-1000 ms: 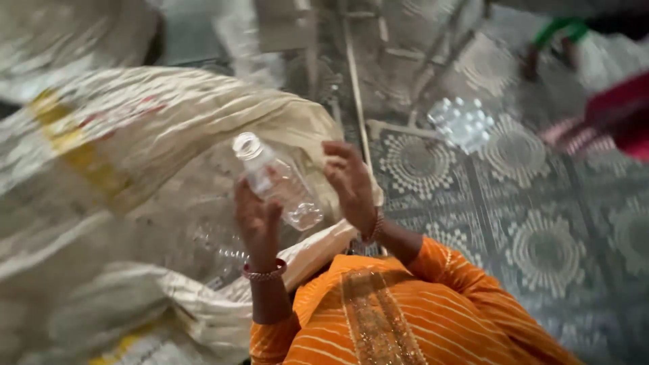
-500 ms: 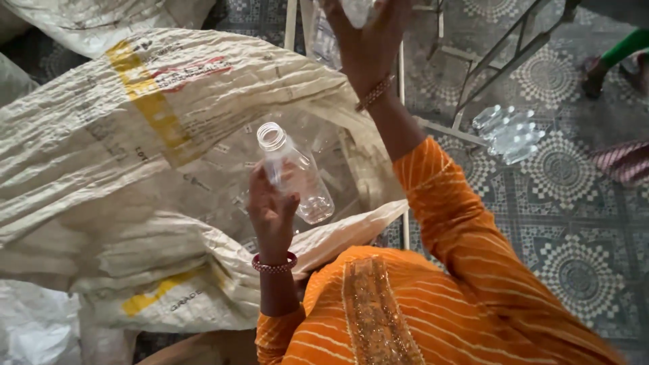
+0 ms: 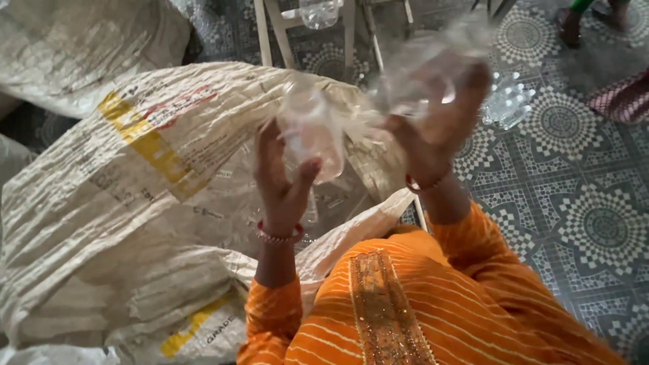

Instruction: The person picks clear plastic bottles from a large sack, removes them from plastic wrapping, and places them into a metal chute. The person handles the bottles one at a time, unwrapping and feeding them into the chute repeatedly.

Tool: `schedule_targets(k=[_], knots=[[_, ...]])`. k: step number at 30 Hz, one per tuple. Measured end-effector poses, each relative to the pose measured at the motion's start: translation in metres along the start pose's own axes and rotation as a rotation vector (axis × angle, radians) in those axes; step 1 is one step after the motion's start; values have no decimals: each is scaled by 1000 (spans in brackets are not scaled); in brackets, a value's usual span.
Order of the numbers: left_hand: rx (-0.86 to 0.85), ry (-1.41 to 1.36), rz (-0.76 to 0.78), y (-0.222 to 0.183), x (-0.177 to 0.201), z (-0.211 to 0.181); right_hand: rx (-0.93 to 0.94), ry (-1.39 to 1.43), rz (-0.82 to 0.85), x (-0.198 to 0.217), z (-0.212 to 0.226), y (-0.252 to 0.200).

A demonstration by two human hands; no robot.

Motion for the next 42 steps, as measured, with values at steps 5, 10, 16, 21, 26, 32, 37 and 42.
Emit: schedule_targets(k=[5, 10, 16, 21, 26, 32, 37, 42], knots=[[-140, 147, 20, 57, -45, 29, -35, -121, -85, 45, -5, -17], [-139, 191, -75, 90, -61, 72, -17, -259, -70, 50, -9, -3], [146, 58, -255, 97, -29, 137, 11, -484, -7, 53, 5, 5], [-251, 124, -190, 118, -17, 101, -79, -247, -69, 68, 12, 17], [-83, 159, -292, 110, -29, 73, -166, 3, -113, 76, 12, 18], [-207, 91, -130, 110, -36, 74, -168, -98, -124, 83, 6, 20], [-151, 496, -215, 141, -7, 120, -169, -205, -80, 77, 8, 21], [-72, 528, -218, 144, 8, 141, -174, -204, -73, 66, 8, 22]])
Point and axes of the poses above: each hand's wrist, its own y-axis towards the middle knuckle, its own x-axis out of the back of the hand, z = x × y, the point moved 5 cm from there along y, towards the middle knuckle, and after that the axes turned 2 degrees about -z, right-handed, at the moved point
